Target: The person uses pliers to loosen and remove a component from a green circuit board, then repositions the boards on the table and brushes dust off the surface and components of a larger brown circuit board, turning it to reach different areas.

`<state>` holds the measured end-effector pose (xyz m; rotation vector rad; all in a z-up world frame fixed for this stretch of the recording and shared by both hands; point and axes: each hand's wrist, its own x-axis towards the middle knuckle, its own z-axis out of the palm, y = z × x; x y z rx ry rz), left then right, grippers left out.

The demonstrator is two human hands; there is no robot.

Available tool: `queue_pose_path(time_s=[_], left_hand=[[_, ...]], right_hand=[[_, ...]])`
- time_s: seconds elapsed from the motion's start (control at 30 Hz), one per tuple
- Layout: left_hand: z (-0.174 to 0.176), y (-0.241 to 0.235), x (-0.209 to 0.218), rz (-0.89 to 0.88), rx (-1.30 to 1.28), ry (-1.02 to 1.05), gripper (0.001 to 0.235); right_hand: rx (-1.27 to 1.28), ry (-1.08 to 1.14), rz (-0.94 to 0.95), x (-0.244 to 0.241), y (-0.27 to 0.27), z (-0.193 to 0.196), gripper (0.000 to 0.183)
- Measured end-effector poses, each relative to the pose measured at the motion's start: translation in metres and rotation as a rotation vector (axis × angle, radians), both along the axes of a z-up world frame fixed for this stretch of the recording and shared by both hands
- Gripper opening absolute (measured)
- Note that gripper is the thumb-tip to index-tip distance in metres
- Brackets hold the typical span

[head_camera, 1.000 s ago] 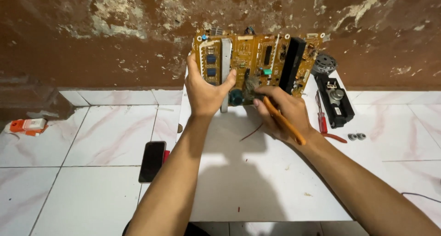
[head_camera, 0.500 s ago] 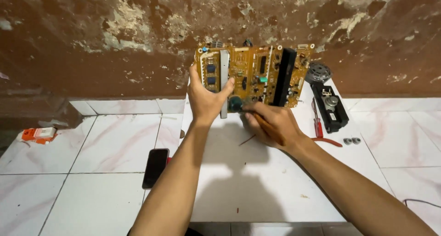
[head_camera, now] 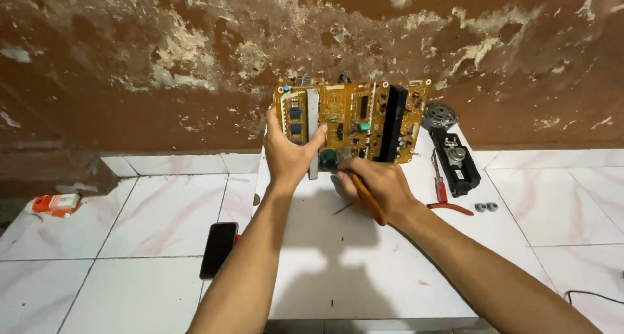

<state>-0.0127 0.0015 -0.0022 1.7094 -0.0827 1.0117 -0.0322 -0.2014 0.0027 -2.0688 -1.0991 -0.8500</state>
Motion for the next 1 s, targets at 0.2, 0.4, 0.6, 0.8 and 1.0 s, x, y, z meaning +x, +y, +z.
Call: queue_pose_path(time_s=[0.2, 0.4, 0.6, 0.8, 1.0], left_hand=[[0.005, -0.003, 0.004, -0.015, 0.017, 0.027, 0.092], [-0.002, -0.004, 0.006, 0.017, 0.043, 0.027, 0.093], [-0.007, -0.005, 0.002, 0.002, 0.012, 0.071, 0.1], [-0.001, -0.003, 0.009, 0.0, 0.005, 0.041, 0.089], [0.0, -0.004, 0.008, 0.007, -0.007, 0.041, 0.093]], right_hand=[[0.018, -0.043, -0.017, 0.01, -0.003, -0.002, 0.008], [0.052, -0.089, 0.035, 0.009, 0.001, -0.015, 0.004], [0.05, -0.048, 0.032, 0.02, -0.004, -0.029, 0.007], [0.041, -0.079, 0.033, -0.001, 0.002, 0.003, 0.009], [-0.007, -0.046, 0.01, -0.006, 0.002, 0.002, 0.013]])
